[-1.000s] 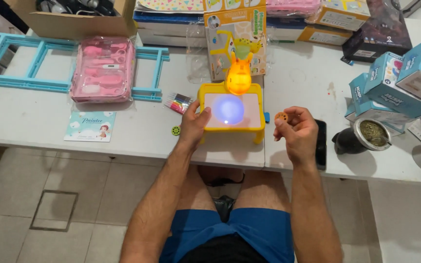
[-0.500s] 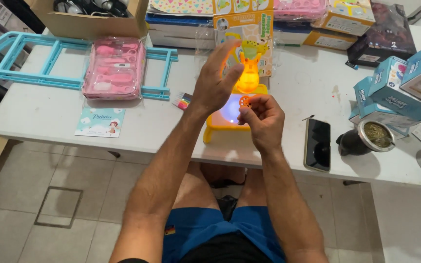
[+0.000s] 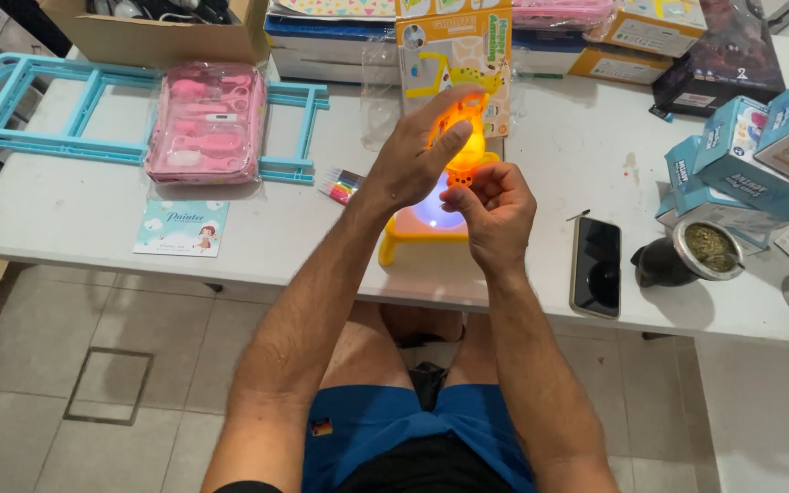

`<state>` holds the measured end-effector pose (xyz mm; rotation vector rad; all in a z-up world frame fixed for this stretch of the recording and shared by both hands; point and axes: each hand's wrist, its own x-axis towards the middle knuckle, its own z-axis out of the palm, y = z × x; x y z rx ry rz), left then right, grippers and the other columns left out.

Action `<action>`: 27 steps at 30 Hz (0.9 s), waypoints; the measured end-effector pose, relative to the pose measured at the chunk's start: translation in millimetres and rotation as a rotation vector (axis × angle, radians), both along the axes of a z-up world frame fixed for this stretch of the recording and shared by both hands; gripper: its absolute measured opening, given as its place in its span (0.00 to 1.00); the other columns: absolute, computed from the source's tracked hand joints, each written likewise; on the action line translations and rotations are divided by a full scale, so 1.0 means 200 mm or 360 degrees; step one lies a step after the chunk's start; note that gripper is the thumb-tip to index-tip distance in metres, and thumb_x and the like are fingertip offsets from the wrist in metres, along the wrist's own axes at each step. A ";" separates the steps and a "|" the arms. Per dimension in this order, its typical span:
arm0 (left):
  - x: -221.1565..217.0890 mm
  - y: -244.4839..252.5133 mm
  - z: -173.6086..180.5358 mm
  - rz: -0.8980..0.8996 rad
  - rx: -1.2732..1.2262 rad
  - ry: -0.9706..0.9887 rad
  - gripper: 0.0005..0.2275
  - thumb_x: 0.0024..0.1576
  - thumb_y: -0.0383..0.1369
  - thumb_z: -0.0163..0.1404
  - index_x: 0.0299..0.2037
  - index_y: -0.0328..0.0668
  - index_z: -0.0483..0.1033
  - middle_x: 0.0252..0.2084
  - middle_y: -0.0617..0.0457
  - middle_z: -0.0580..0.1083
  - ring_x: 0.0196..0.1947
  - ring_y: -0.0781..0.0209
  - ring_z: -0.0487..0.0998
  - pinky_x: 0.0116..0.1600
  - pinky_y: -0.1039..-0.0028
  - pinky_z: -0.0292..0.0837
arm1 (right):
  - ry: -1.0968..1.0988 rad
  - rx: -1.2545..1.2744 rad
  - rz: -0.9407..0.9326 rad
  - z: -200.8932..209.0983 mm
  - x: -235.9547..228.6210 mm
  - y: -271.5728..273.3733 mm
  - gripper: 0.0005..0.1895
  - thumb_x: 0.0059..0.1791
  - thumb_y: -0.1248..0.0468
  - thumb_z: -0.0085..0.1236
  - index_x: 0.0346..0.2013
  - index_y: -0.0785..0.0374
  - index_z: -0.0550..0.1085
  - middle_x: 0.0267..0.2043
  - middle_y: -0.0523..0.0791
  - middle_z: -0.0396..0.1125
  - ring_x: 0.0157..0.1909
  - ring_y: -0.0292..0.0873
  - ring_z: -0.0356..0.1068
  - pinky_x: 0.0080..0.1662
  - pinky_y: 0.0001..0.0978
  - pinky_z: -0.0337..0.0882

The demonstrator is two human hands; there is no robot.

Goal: Assembling a giraffe-shaped drawing board projector and testing its light projection feature.

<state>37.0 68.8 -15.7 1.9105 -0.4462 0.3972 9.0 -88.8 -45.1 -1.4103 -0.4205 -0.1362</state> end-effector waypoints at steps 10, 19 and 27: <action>-0.01 0.01 0.03 0.0000 0.0027 0.0020 0.23 0.63 0.53 0.33 0.64 0.57 0.65 0.68 0.45 0.68 0.64 0.49 0.69 0.52 0.61 0.80 | -0.0197 -0.0289 -0.0110 0.03 0.10 -0.03 0.29 0.45 0.61 0.74 0.51 0.59 0.62 0.31 0.46 0.69 0.30 0.39 0.73 0.37 0.29 0.79; 0.00 0.01 0.03 -0.0026 0.0057 0.0048 0.27 0.63 0.57 0.30 0.66 0.54 0.63 0.68 0.43 0.68 0.64 0.48 0.71 0.53 0.61 0.81 | -0.0726 -0.0859 -0.0215 0.05 0.22 -0.09 0.37 0.47 0.51 0.73 0.62 0.62 0.62 0.59 0.52 0.64 0.55 0.50 0.71 0.45 0.32 0.80; -0.15 0.09 -0.09 0.0217 -0.0093 -0.0069 0.32 0.66 0.64 0.32 0.75 0.60 0.49 0.77 0.43 0.59 0.73 0.44 0.69 0.67 0.53 0.74 | -0.0649 -0.0823 0.0063 0.10 0.26 -0.20 0.49 0.45 0.41 0.66 0.69 0.63 0.56 0.66 0.57 0.61 0.61 0.52 0.69 0.53 0.39 0.77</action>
